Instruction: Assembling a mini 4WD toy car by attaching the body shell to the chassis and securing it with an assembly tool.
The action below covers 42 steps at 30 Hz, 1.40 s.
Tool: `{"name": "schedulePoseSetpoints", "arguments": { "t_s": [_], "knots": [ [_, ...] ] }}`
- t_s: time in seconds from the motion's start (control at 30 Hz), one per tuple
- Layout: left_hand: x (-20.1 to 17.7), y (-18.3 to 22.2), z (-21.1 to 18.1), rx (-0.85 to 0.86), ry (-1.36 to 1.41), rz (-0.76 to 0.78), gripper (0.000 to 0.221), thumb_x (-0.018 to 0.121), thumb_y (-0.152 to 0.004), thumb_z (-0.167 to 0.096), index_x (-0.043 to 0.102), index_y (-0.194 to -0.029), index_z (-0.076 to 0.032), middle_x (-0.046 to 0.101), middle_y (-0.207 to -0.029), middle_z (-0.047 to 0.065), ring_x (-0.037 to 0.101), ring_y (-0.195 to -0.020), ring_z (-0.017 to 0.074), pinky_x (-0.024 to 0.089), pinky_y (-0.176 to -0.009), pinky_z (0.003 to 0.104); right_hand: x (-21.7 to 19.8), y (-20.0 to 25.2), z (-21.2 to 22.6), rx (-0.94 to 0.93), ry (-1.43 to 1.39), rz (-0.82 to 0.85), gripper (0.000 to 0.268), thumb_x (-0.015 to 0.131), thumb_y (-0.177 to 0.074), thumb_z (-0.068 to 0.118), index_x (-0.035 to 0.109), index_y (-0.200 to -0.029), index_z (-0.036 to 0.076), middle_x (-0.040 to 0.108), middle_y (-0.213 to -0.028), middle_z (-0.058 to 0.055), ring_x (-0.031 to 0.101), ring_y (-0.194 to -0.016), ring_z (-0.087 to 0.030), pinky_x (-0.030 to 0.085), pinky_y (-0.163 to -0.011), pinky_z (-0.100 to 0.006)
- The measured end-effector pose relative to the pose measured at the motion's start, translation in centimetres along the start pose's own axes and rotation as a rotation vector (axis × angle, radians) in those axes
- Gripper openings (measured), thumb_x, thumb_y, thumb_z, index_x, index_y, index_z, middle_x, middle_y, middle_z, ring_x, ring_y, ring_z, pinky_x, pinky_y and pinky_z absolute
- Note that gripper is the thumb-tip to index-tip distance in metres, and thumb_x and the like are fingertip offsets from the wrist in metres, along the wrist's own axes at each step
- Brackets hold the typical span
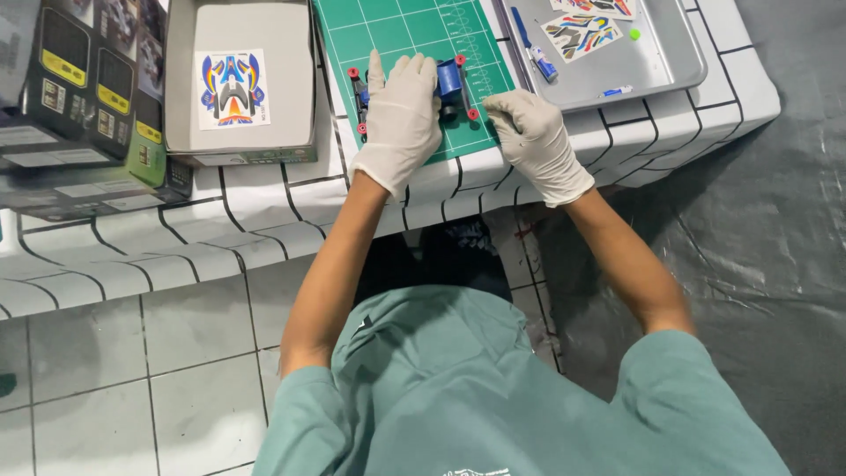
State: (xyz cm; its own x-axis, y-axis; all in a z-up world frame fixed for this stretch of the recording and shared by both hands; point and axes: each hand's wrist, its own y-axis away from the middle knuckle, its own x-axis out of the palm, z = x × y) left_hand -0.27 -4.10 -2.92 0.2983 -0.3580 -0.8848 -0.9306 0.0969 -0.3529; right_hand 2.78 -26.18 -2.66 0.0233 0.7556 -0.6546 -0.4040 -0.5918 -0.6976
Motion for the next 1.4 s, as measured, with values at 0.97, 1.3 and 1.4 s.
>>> {"name": "schedulePoseSetpoints", "arguments": {
  "t_s": [0.97,1.3,1.4],
  "knots": [
    [2.9,1.1,-1.2,-0.031,-0.194,-0.226,0.063,0.066,-0.092,-0.021,0.045,-0.147,0.002,0.056,-0.146,0.021,0.052,-0.136,0.0372,0.039,-0.119,0.050,-1.4,-2.4,-0.9,-0.223,0.079,0.257,0.007,0.072,-0.104,-0.008,0.071,-0.109,-0.005,0.074,-0.096,-0.016,0.072,-0.082,-0.028,0.060,-0.068,-0.034],
    [3.1,1.0,-1.2,-0.035,-0.199,-0.217,0.065,0.066,-0.092,-0.024,0.044,-0.148,0.002,0.055,-0.146,0.020,0.051,-0.137,0.0369,0.038,-0.119,0.050,-2.2,-3.8,-1.3,-0.004,-0.106,0.379,0.009,0.070,-0.105,0.001,0.075,-0.111,-0.005,0.076,-0.102,-0.018,0.074,-0.089,-0.027,0.061,-0.080,-0.035],
    [3.1,1.1,-1.2,-0.031,-0.196,-0.246,0.064,0.068,-0.091,-0.022,0.046,-0.146,0.002,0.057,-0.145,0.021,0.053,-0.136,0.0368,0.039,-0.119,0.050,-2.3,-4.4,-1.5,0.031,-0.159,0.438,0.008,0.069,-0.105,-0.001,0.073,-0.110,-0.006,0.076,-0.104,-0.018,0.074,-0.093,-0.026,0.061,-0.083,-0.033]
  ]
}}
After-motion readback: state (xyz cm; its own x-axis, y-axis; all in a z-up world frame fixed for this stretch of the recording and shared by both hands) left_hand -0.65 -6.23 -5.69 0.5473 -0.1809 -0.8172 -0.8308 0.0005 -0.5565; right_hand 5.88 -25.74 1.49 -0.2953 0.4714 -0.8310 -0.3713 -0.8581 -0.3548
